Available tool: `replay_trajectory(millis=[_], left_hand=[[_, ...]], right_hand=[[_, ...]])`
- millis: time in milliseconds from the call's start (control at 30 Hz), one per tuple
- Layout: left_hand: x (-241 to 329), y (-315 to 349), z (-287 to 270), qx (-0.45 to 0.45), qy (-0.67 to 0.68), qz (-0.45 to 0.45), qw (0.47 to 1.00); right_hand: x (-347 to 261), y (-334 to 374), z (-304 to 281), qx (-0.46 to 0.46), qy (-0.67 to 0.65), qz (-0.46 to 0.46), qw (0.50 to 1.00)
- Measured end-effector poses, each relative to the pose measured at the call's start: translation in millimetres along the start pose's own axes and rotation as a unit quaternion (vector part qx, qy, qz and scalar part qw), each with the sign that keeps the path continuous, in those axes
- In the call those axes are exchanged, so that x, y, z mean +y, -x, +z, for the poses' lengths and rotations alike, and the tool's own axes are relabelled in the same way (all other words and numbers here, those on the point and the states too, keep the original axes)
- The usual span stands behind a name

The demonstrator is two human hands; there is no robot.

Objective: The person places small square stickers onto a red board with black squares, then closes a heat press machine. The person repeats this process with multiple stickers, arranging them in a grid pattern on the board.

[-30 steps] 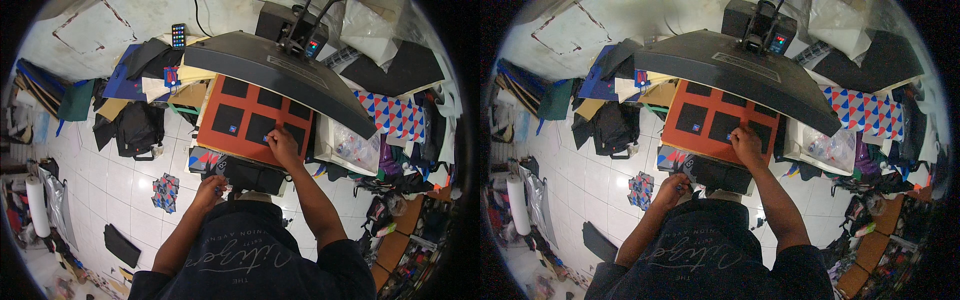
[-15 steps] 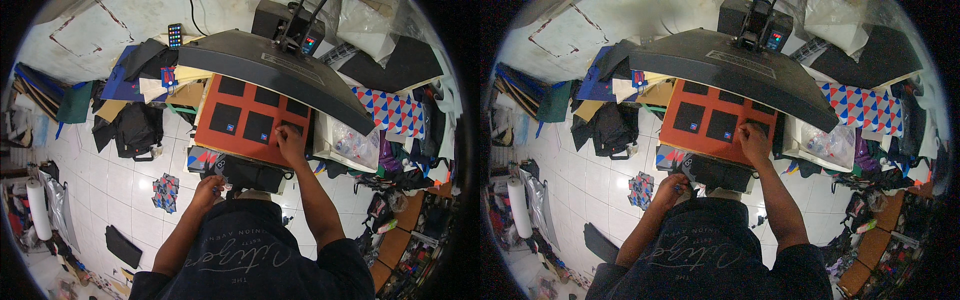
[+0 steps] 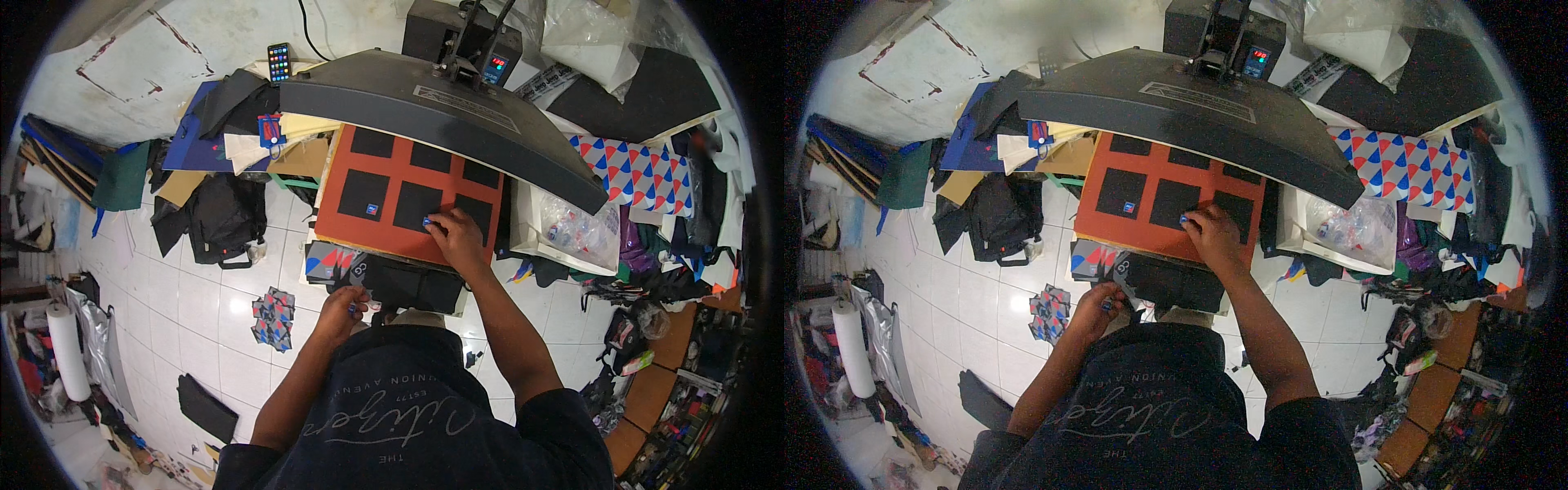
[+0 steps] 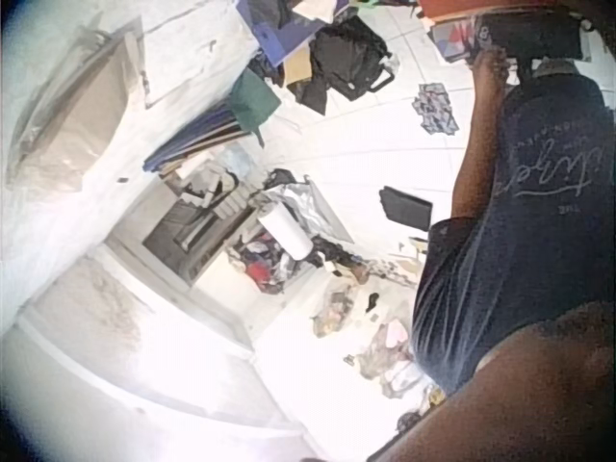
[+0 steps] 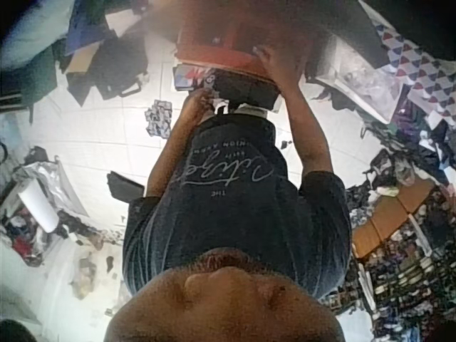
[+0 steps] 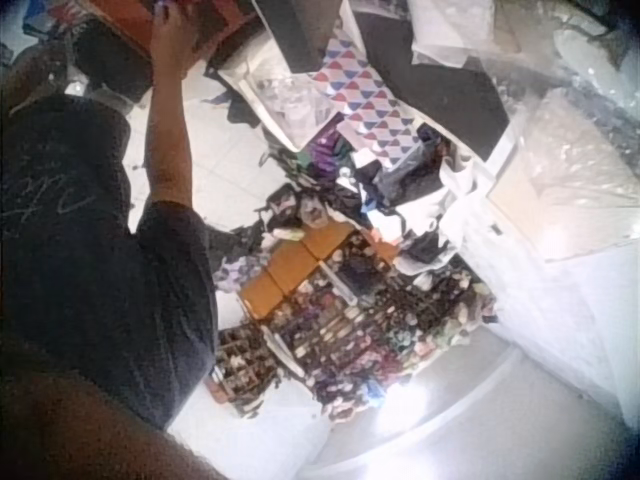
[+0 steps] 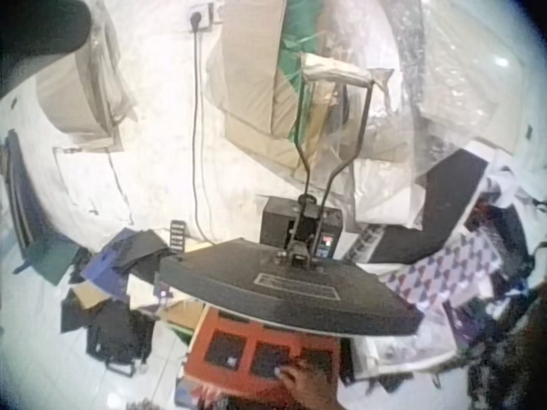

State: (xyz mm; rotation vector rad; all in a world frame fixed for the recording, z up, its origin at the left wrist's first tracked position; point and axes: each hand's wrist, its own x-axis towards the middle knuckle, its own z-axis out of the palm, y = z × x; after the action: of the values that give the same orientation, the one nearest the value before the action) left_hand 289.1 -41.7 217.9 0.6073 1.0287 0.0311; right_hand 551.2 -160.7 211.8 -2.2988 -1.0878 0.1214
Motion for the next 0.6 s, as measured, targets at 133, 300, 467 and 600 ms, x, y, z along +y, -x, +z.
replay_trajectory(millis=[133, 300, 467, 600], left_hand=[[2, 3, -1, -0.003, 0.008, 0.001, 1.000], [-1, 2, -5, -0.009, 0.007, 0.008, 1.000], [-3, 1, -7, -0.008, -0.038, 0.027, 0.999], [1, 5, -3, 0.006, -0.005, 0.004, 1.000]], right_hand=[[4, 1, 5, -0.015, -0.005, 0.002, 1.000], [0, -1, 4, -0.017, -0.002, 0.015, 1.000], [-2, -2, 2, 0.000, 0.020, -0.008, 1.000], [1, -3, 3, -0.050, 0.012, 0.028, 0.998]])
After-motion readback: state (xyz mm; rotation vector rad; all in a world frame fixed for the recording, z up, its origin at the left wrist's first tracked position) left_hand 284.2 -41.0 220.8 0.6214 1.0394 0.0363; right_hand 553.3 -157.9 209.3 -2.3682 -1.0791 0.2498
